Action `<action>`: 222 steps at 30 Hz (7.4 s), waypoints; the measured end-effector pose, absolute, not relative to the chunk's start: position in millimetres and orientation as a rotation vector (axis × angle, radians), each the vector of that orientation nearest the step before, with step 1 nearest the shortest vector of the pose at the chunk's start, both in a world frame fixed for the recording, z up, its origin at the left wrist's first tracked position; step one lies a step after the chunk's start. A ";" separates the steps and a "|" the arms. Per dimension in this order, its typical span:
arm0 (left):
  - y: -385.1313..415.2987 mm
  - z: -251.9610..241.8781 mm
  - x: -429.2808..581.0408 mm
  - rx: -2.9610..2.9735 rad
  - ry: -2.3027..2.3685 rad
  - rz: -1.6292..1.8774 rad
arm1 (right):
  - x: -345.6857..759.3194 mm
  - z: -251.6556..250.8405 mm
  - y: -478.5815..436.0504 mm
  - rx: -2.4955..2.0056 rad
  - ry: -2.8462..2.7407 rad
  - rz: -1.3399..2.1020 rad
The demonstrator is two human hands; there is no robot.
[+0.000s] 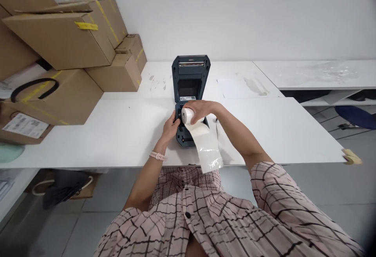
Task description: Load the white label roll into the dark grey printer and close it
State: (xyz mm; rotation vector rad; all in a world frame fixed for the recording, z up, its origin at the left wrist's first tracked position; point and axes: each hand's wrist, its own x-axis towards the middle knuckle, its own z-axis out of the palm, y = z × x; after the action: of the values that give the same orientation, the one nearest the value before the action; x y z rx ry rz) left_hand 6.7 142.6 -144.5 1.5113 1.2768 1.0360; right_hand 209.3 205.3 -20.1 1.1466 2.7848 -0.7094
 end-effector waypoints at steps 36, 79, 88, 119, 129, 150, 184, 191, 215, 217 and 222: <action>76.9 -124.7 31.7 1.252 1.256 1.059 | 228.2 -101.9 38.1 1.647 3.354 -1.111; 26.3 -119.9 19.6 0.988 1.266 1.153 | 232.7 -119.8 59.7 2.276 3.231 -1.840; 46.5 -113.4 36.2 0.964 1.137 1.173 | 216.3 -136.6 48.8 2.490 2.053 -2.941; -10.8 -123.3 38.3 0.887 1.207 0.883 | 219.9 -151.0 51.3 2.531 2.406 -2.591; -7.1 -129.4 8.1 1.160 1.412 1.105 | 219.8 -93.1 39.8 2.065 3.488 -0.611; 18.1 -129.4 30.1 1.272 1.295 1.363 | 239.4 -125.2 27.6 2.640 2.781 -2.186; 129.4 -118.5 17.5 1.343 1.437 1.095 | 210.6 45.2 245.3 2.151 3.654 -0.842; 138.3 -87.9 11.9 1.726 1.821 0.506 | 222.2 14.0 199.8 1.721 3.620 -0.403; 136.2 -92.2 16.9 1.750 1.809 0.438 | 343.9 -26.9 190.1 1.607 3.259 -1.415; 136.0 -92.4 17.3 1.733 1.813 0.449 | 346.0 -51.3 207.6 1.849 3.240 -1.389; 137.2 -94.0 17.4 1.726 1.820 0.481 | 322.2 -110.2 244.5 2.089 3.129 -1.399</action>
State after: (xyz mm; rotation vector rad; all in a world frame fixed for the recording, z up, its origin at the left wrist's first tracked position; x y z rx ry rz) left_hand 17.4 137.2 -94.0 1.7255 1.8197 0.4814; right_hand 322.2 244.5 -110.2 2.0888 3.1289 -1.3989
